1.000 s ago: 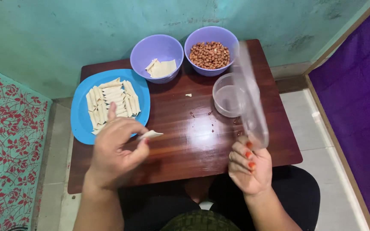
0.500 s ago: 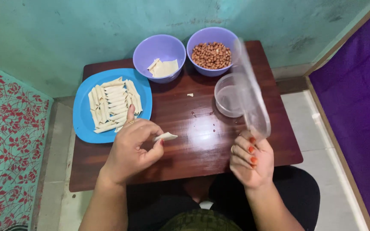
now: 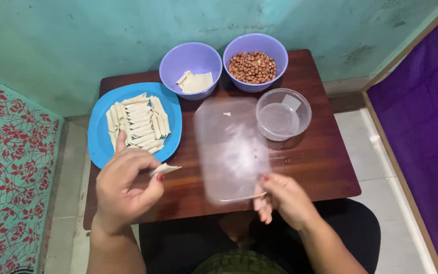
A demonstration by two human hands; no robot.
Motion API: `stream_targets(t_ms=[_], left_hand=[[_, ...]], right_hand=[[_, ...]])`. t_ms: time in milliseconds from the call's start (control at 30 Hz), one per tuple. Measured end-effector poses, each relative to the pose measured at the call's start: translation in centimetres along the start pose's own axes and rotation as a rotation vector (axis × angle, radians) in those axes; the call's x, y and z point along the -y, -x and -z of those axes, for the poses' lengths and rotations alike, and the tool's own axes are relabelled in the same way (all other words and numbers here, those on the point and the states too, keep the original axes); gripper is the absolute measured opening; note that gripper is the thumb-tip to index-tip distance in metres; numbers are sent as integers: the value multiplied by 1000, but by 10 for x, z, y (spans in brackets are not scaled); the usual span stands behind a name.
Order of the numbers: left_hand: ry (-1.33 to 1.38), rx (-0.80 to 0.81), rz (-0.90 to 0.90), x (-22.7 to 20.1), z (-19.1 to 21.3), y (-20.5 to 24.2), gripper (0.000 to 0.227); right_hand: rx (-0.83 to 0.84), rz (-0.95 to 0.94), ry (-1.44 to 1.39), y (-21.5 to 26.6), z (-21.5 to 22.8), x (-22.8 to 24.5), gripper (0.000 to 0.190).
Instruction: Manually wrapping peanuts in small squares of dough to create bite-sized snacks
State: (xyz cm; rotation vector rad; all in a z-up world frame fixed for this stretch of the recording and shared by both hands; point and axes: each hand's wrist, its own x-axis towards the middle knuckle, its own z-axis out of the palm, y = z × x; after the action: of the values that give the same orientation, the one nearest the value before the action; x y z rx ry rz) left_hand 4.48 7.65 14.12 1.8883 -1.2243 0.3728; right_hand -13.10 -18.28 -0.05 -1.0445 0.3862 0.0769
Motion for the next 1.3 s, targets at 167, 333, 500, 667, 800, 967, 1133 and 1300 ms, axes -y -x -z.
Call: stream_targets(t_ms=[167, 333, 500, 667, 800, 967, 1133, 1300], left_hand=[[17, 57, -26, 4, -19, 14, 2], [117, 193, 1, 25, -72, 43, 1], [216, 308, 113, 41, -108, 78, 9], [175, 297, 107, 44, -104, 98, 14], [167, 299, 140, 38, -98, 104, 11], [181, 283, 124, 38, -101, 105, 11], [193, 302, 93, 43, -109, 104, 16], [239, 359, 143, 35, -115, 91, 6]], right_hand=[[-145, -112, 717, 6, -34, 16, 40], [-91, 51, 1532, 10, -31, 14, 51], [-241, 123, 1600, -3, -24, 29, 32], [-203, 48, 1718, -39, -41, 56, 66], [-169, 135, 1844, -77, -49, 52, 75], [-206, 197, 1980, -99, -36, 34, 72], [-278, 97, 2095, -86, -8, 25, 67], [-309, -36, 1996, -80, 13, 28, 75]])
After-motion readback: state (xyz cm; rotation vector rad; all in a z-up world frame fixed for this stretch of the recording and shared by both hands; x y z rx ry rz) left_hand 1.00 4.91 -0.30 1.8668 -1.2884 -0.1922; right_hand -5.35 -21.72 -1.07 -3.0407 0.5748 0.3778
